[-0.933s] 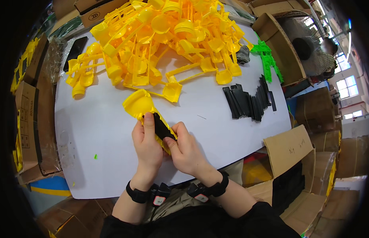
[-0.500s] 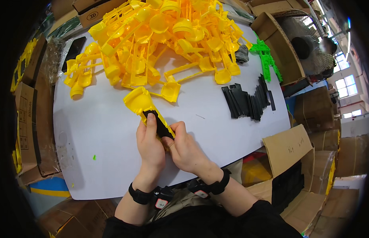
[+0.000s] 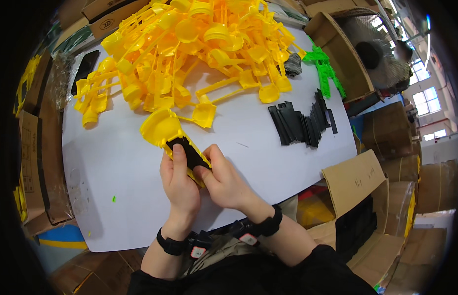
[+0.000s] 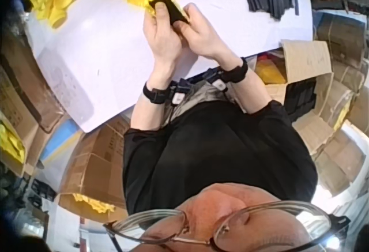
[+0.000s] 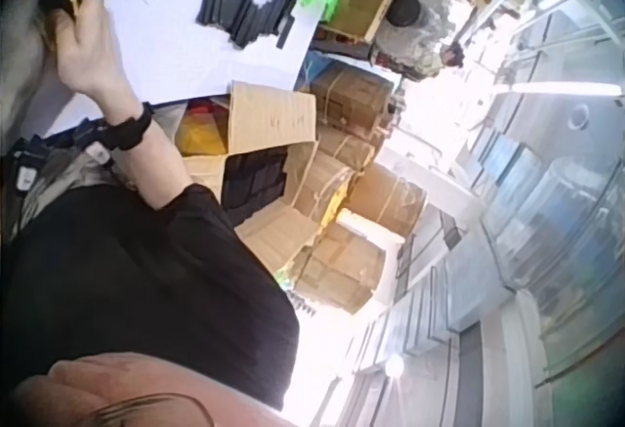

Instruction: Manually assembling plastic toy components by fitting yellow housing pieces onto black internal parts at a factory workstation.

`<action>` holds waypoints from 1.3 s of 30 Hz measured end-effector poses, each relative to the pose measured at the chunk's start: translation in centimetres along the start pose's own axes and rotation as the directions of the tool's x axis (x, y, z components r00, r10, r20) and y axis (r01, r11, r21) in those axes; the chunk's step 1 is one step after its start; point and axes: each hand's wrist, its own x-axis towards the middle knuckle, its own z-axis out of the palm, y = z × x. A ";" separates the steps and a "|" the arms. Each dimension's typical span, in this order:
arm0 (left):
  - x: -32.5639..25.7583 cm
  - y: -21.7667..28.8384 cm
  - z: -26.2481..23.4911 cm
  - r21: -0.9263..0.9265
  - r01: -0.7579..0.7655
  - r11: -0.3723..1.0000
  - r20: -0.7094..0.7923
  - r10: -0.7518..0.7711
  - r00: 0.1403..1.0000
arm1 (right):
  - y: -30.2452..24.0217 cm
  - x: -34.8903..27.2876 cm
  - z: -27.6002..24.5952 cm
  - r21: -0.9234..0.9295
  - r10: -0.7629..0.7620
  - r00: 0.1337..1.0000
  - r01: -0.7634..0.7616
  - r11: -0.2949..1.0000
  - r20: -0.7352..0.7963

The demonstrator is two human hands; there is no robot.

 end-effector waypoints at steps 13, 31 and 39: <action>1.1 0.0 -1.2 0.313 -0.026 0.949 0.054 0.009 0.998 | 0.3 0.3 0.0 0.059 0.040 0.998 -0.042 0.997 0.039; 1.1 0.1 -0.8 0.200 -0.030 0.979 0.062 0.018 0.998 | -0.3 1.3 0.5 0.161 -0.020 1.000 0.022 0.987 -0.010; 0.7 0.3 -2.3 0.646 -0.182 0.741 0.261 0.009 0.965 | 0.9 1.5 -1.2 0.557 0.246 0.963 -0.263 0.788 0.107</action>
